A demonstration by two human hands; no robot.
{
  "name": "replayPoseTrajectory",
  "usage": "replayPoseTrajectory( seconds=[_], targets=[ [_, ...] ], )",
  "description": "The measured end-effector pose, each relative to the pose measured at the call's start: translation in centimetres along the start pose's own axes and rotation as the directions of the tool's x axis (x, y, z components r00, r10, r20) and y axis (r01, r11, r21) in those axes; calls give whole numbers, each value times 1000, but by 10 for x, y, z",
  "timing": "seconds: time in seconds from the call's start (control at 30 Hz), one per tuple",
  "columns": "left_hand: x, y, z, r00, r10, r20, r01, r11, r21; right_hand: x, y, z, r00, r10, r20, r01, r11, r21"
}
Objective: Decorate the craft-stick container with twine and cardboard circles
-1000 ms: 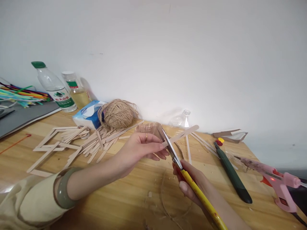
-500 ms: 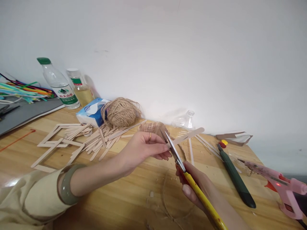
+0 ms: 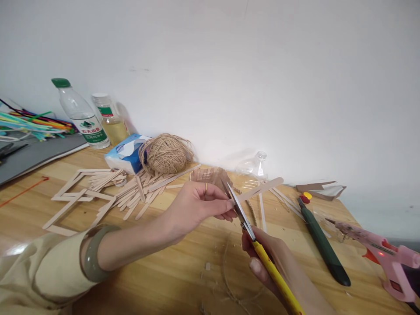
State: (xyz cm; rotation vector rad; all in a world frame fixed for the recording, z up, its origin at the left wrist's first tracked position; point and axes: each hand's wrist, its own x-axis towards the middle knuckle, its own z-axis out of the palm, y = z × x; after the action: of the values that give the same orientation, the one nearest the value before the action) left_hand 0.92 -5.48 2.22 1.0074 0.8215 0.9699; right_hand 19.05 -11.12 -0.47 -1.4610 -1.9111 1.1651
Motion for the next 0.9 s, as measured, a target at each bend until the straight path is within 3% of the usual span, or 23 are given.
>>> replayPoseTrajectory(
  seconds=[0.4,0.6,0.7,0.9],
  targets=[
    [-1,1,-1,1000,25,1,-25,997,76,0,-2,-4,999,37,12,-36,999,-32],
    [-1,4,-1,1000,8,14,-9,997,80,-3,-2,-8,997,-10,71,13,999,-44],
    [-1,4,-1,1000,-2,23,0,995,96,-5,2,-9,999,-21,47,25,997,-72],
    [-3,4,-1,999,-13,30,10,995,99,4,28,1,994,-48,97,35,990,138]
  ],
)
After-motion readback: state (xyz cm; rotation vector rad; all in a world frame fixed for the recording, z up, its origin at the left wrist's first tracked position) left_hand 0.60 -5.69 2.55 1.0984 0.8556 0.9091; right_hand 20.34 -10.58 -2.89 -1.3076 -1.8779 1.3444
